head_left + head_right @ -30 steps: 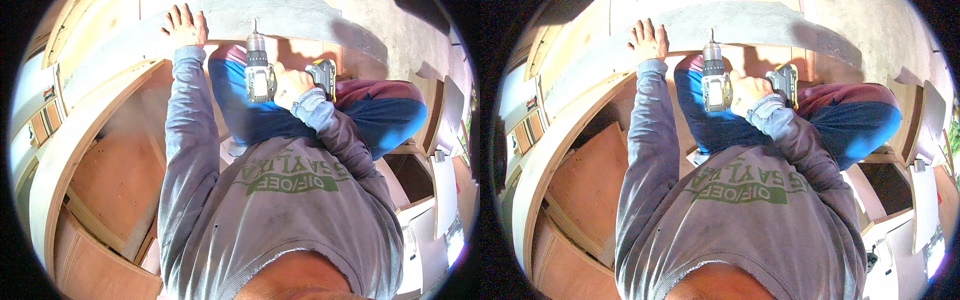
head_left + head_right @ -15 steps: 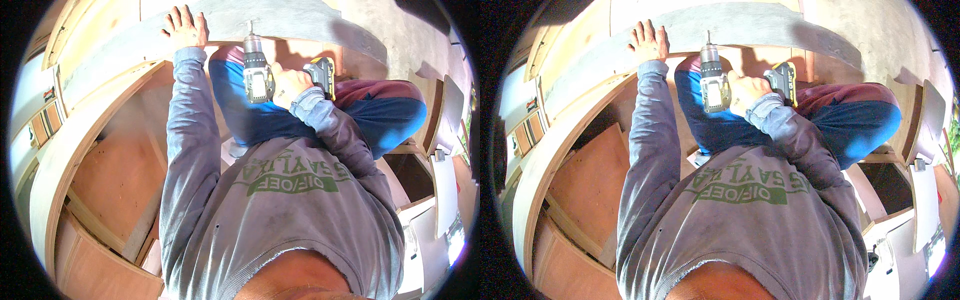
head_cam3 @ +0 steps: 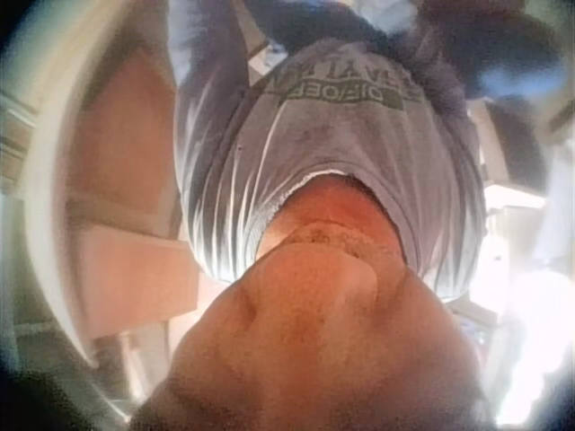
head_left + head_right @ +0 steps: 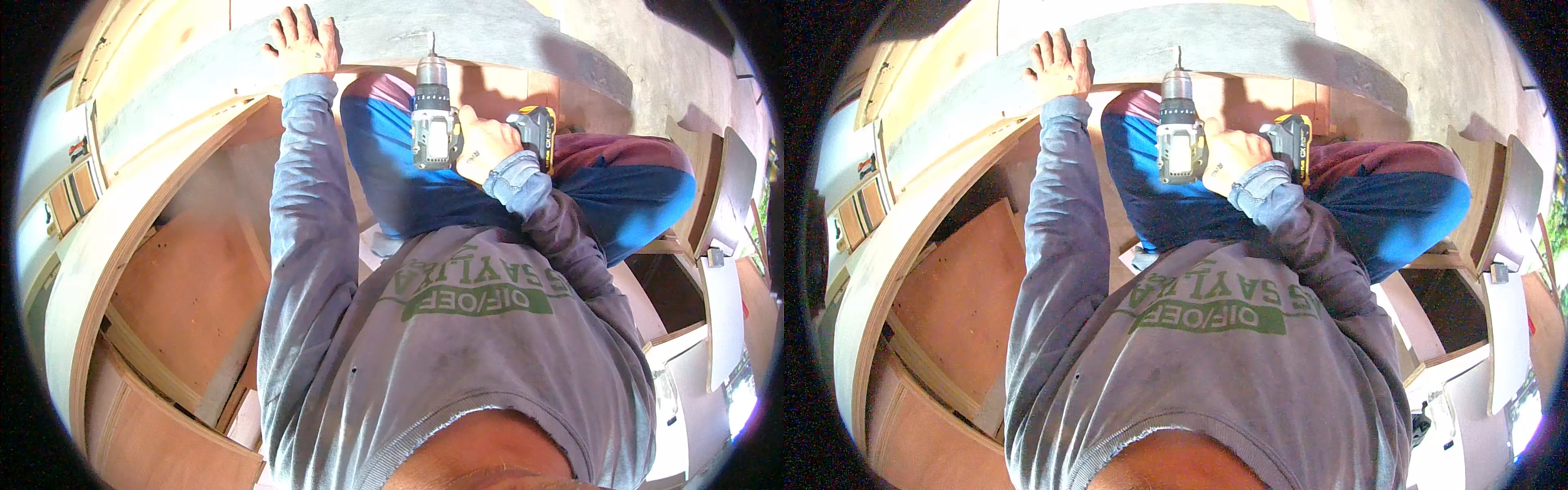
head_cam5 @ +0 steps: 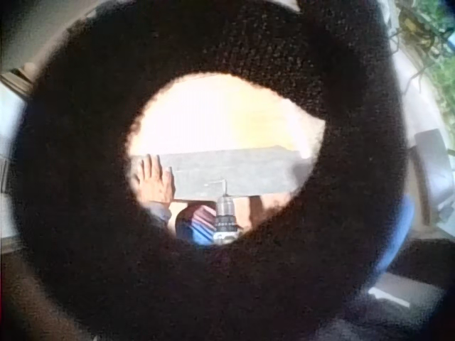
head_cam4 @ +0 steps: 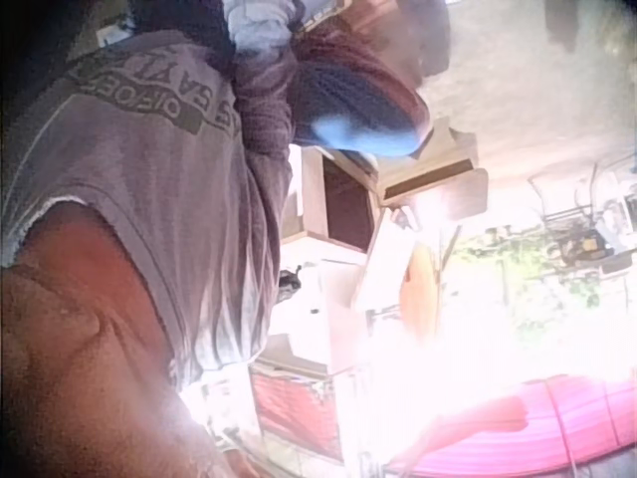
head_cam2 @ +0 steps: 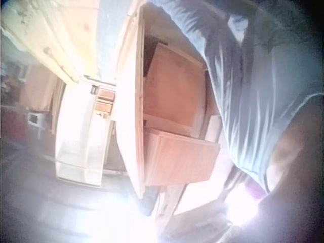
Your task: The person uses a cordless drill to fasten a long wooden strip to a larger wooden panel. After drilling several holes, the person applies a dark liquid from a bottle along the strip's surface.
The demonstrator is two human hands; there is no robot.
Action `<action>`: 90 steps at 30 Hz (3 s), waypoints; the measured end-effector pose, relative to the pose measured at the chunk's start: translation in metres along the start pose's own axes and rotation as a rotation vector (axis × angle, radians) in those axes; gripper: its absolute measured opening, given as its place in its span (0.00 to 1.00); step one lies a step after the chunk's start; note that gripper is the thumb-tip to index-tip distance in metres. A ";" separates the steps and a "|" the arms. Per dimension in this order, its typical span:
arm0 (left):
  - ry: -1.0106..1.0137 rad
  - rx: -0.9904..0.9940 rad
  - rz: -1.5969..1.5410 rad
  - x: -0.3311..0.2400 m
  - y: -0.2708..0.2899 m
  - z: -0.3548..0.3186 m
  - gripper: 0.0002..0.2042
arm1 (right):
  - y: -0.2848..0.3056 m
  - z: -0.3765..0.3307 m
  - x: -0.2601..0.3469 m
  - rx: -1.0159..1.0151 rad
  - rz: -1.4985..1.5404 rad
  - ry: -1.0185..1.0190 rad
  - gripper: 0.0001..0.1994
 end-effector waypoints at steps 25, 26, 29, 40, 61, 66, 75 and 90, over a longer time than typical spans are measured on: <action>-0.019 -0.014 0.003 -0.012 -0.003 -0.004 0.35 | -0.002 0.010 0.019 0.088 -0.041 0.074 0.16; -0.014 -0.008 0.004 -0.010 -0.004 -0.004 0.36 | -0.002 0.009 0.020 0.080 -0.035 0.091 0.16; -0.006 0.016 -0.017 -0.012 -0.002 -0.006 0.36 | -0.003 0.009 0.018 0.071 -0.044 0.083 0.16; -0.018 -0.032 -0.031 -0.014 -0.008 -0.005 0.33 | -0.013 0.009 0.024 0.058 -0.096 0.151 0.16; -0.015 -0.027 -0.014 -0.015 -0.001 -0.003 0.34 | -0.018 0.001 0.022 0.043 -0.059 0.159 0.18; -0.044 -0.056 -0.008 -0.014 0.003 -0.001 0.33 | -0.003 0.004 0.017 0.007 -0.038 0.066 0.17; -0.023 -0.023 0.057 0.007 -0.009 -0.002 0.33 | -0.006 0.000 -0.002 -0.034 -0.012 0.001 0.17; -0.610 0.364 -0.093 -0.032 0.030 -0.013 0.52 | 0.014 -0.038 -0.013 -0.178 0.294 0.104 0.24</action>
Point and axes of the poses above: each hand's wrist, its own z-axis towards the middle knuckle, its own y-axis out of the back of the hand, x = y × z, the point moved 7 cm from there along z, towards the middle knuckle, and after that the axes turned 5 degrees about -z, right-handed, at the moved point
